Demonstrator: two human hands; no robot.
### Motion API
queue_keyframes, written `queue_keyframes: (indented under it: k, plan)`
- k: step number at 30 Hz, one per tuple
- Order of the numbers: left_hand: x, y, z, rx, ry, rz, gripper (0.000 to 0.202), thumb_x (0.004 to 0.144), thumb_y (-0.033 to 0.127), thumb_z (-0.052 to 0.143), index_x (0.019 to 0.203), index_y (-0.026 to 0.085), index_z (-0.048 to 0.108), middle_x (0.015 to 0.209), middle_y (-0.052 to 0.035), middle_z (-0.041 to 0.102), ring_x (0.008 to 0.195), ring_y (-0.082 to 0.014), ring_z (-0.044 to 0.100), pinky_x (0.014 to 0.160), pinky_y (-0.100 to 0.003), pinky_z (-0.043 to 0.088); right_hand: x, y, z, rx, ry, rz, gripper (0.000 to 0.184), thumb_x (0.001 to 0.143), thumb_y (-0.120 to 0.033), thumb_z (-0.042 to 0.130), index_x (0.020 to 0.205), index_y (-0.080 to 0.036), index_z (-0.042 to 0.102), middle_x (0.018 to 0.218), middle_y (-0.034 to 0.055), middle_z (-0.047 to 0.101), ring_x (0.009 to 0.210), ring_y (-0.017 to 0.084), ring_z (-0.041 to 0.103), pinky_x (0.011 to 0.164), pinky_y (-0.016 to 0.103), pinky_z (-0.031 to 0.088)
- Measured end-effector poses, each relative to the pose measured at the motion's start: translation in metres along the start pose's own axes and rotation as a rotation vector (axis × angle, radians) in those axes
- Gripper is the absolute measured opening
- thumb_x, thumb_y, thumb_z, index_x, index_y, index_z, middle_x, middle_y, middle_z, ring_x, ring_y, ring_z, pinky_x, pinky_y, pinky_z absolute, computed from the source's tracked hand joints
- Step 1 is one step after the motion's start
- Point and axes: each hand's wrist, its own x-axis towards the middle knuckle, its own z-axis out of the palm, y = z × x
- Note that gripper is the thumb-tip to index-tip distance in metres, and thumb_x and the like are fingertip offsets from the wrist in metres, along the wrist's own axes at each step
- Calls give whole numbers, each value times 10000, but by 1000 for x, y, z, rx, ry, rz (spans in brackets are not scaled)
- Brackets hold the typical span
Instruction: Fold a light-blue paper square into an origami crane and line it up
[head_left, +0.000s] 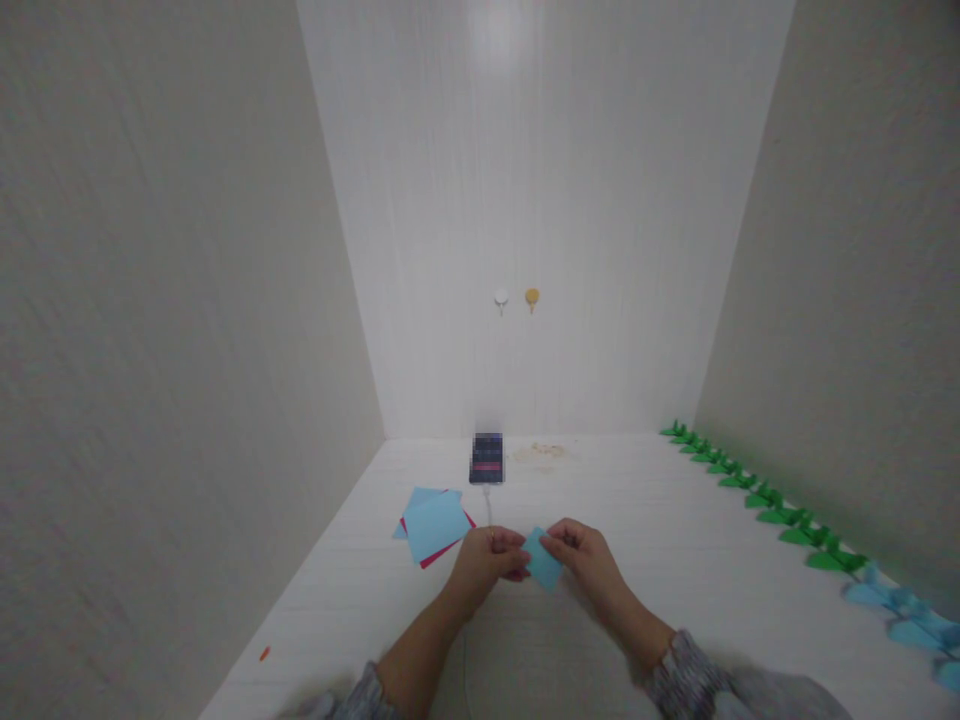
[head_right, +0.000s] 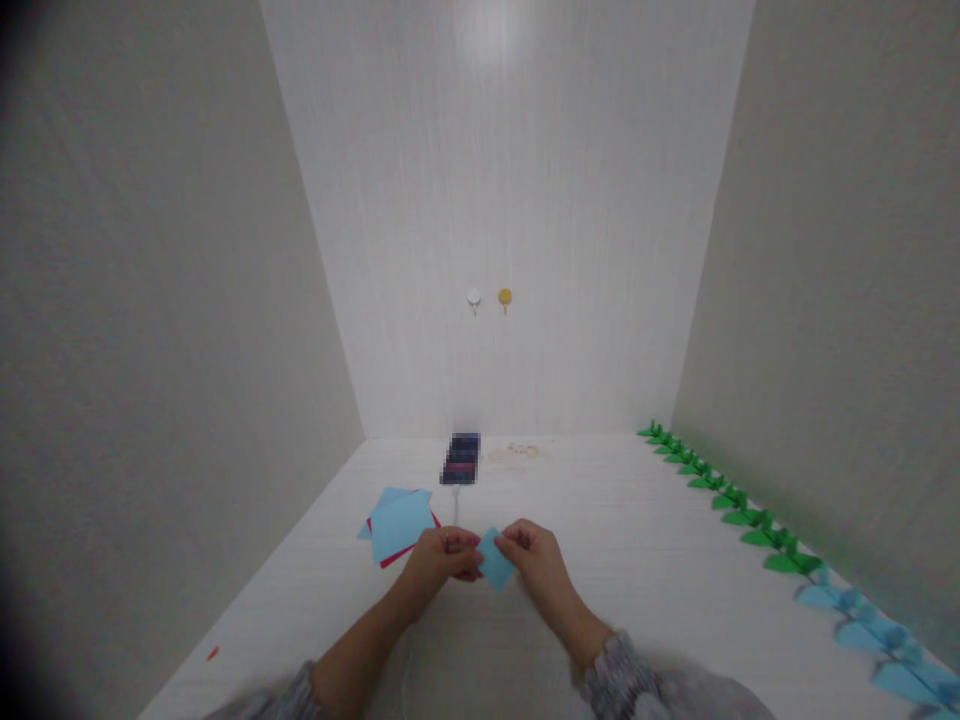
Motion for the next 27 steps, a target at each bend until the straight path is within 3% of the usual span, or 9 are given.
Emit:
queue_keyframes:
  k: [7,11,15,19,27]
  plan:
    - [2,-4,-3,-5,-14,48,281,542,274,626,748,98,552,534,-12,571,490,-107,537,509,-230,417,3,8,-2,41,-40,44,215,598,-333,589,564,-130,528,490,-16,512,459,89,446,457,206,346]
    - [4,-8,-2,54,-8,86,209,569,288,596,668,107,564,536,-6,561,484,-89,501,474,-203,389,3,14,4,2,-105,100,199,576,-305,598,528,-132,513,468,-24,492,436,82,428,429,198,325]
    - [6,-8,-2,34,32,147,168,578,276,584,601,114,551,501,10,533,470,-88,479,473,-207,382,1,13,10,-46,-100,109,162,569,-273,596,539,-137,513,455,-35,482,428,77,408,409,186,296]
    - [8,-8,-1,-75,112,156,181,575,288,589,604,118,535,507,21,515,473,-85,475,493,-216,397,0,11,10,-18,-174,105,164,599,-278,564,538,-128,539,460,-27,507,428,78,418,429,187,302]
    - [8,-9,-2,-256,171,141,221,609,319,568,626,120,474,545,10,511,505,-93,500,553,-265,439,1,-2,-2,-93,-85,68,237,616,-346,538,539,-126,583,518,26,587,494,116,496,507,208,355]
